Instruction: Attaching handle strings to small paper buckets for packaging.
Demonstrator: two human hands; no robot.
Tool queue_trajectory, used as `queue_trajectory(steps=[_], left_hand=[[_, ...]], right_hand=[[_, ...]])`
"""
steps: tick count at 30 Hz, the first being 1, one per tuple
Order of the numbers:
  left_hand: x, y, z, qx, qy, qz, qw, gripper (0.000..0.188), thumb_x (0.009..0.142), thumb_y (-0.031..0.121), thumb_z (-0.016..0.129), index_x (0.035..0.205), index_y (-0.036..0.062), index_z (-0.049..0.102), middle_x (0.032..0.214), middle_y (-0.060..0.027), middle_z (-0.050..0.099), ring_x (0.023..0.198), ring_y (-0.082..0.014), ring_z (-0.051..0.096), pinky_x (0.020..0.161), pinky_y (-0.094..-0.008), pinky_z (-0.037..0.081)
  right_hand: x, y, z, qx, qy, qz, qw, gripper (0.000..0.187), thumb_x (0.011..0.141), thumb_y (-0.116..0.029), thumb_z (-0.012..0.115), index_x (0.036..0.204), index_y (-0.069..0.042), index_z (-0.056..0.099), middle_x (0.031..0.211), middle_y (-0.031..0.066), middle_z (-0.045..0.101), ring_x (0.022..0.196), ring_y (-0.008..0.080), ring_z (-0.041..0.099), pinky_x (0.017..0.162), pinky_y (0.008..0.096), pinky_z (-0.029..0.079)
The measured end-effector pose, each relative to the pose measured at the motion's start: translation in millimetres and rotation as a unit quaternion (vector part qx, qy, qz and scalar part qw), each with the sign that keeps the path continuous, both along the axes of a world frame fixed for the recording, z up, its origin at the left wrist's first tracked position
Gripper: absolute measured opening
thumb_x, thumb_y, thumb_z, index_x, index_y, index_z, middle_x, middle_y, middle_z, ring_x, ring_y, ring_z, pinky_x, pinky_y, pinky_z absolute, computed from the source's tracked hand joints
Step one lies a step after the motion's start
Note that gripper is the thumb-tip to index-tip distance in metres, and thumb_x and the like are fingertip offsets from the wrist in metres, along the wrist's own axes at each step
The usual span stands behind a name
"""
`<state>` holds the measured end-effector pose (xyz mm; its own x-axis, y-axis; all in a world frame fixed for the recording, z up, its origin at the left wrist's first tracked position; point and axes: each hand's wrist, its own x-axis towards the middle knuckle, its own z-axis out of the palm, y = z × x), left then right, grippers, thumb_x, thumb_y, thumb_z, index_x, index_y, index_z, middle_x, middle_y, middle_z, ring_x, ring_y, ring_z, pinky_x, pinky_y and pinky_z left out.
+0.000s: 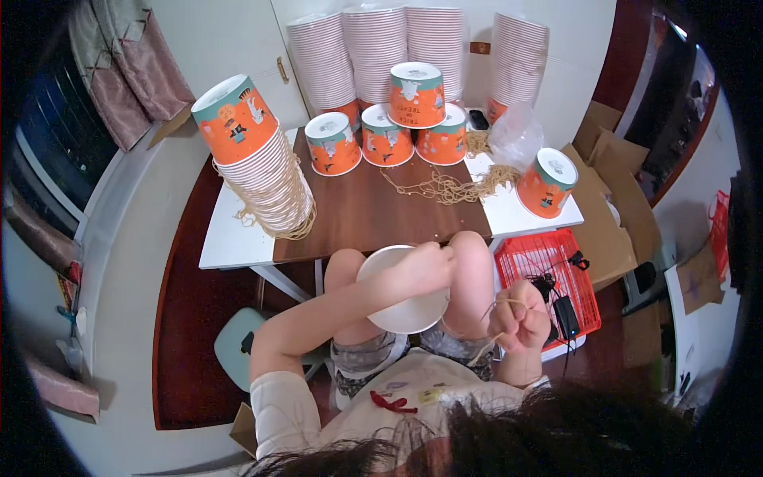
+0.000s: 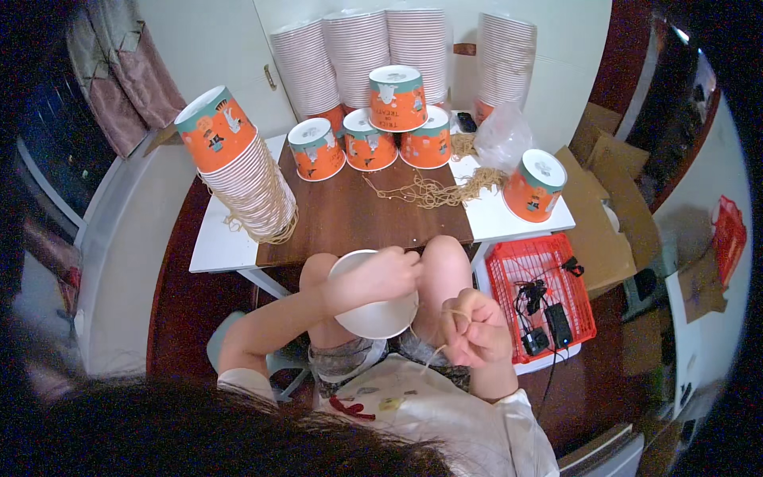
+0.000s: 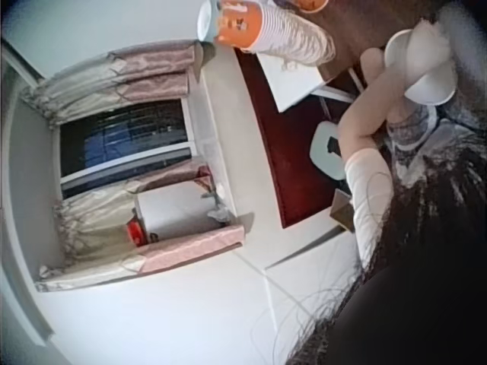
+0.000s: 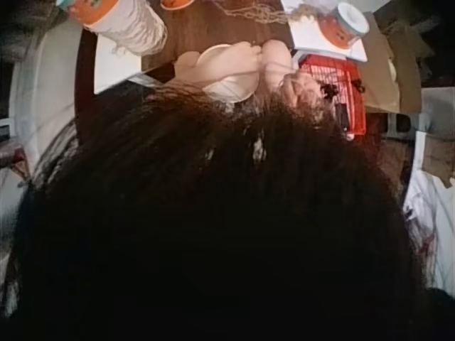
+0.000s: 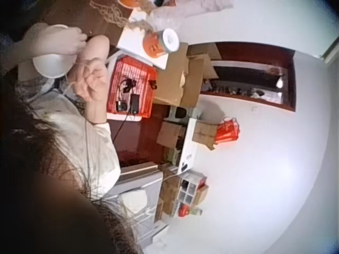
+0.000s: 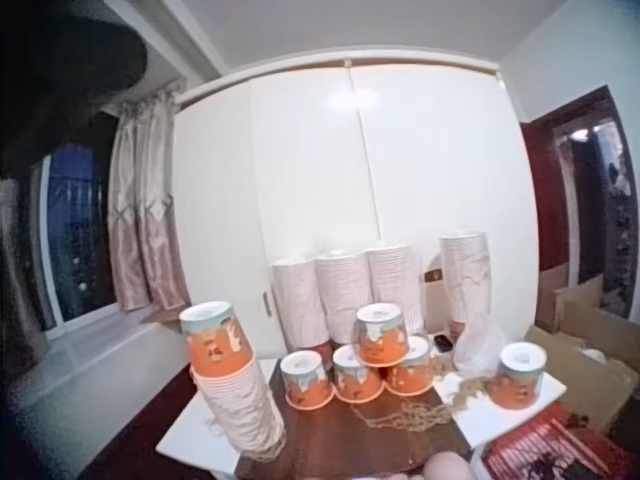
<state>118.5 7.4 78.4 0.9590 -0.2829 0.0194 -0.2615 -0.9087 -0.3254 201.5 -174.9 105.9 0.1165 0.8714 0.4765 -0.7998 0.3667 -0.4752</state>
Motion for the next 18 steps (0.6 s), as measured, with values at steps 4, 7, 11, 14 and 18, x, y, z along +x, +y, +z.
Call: queue_trajectory(steps=[4,7,11,14,18], left_hand=[[6,-2,-9,-0.069,-0.022,-0.012,0.997,0.010,0.069,0.015,0.053,0.072,0.0084,0.060,0.075,-0.0042,0.056,0.079,-0.0170,0.055,0.060,-0.0299,0.046],[-9,4,-8,-0.178,-0.129,0.002,0.976,0.013,0.070,0.013,0.054,0.077,0.0056,0.061,0.077,-0.0058,0.057,0.082,-0.0185,0.055,0.062,-0.0321,0.047],[-63,-14,-13,-0.481,-0.238,0.095,0.838,0.019,0.076,0.010,0.057,0.095,0.0049,0.060,0.093,-0.0079,0.058,0.075,-0.0186,0.055,0.062,-0.0280,0.045],[-85,-38,-24,-0.614,-0.208,0.142,0.748,0.022,0.077,0.009,0.060,0.098,0.0050,0.060,0.096,-0.0070,0.058,0.076,-0.0155,0.055,0.059,-0.0246,0.045],[-83,-61,-20,-0.665,-0.189,0.166,0.703,0.022,0.073,0.010,0.065,0.095,0.0048,0.061,0.093,-0.0059,0.059,0.071,-0.0131,0.053,0.058,-0.0230,0.044]], right_hand=[[-5,9,-13,-0.063,0.045,0.023,0.997,0.016,0.082,-0.015,0.055,0.078,-0.004,0.044,0.065,0.0077,0.047,0.048,0.0136,0.044,0.039,0.0226,0.036],[-7,23,-30,-0.099,0.110,0.025,0.989,0.014,0.084,-0.016,0.053,0.079,-0.004,0.046,0.067,0.0060,0.045,0.053,0.0135,0.043,0.045,0.0223,0.035],[-7,31,-42,-0.088,0.139,0.055,0.985,0.010,0.085,-0.014,0.050,0.083,-0.005,0.048,0.069,0.0053,0.045,0.055,0.0135,0.043,0.046,0.0219,0.035],[-10,34,-45,-0.092,0.136,0.061,0.985,0.009,0.085,-0.014,0.050,0.084,-0.005,0.049,0.071,0.0059,0.047,0.057,0.0135,0.043,0.047,0.0220,0.035],[-16,37,-43,-0.108,0.147,0.066,0.981,0.010,0.085,-0.014,0.051,0.084,-0.004,0.050,0.074,0.0065,0.049,0.057,0.0135,0.044,0.049,0.0222,0.036]])
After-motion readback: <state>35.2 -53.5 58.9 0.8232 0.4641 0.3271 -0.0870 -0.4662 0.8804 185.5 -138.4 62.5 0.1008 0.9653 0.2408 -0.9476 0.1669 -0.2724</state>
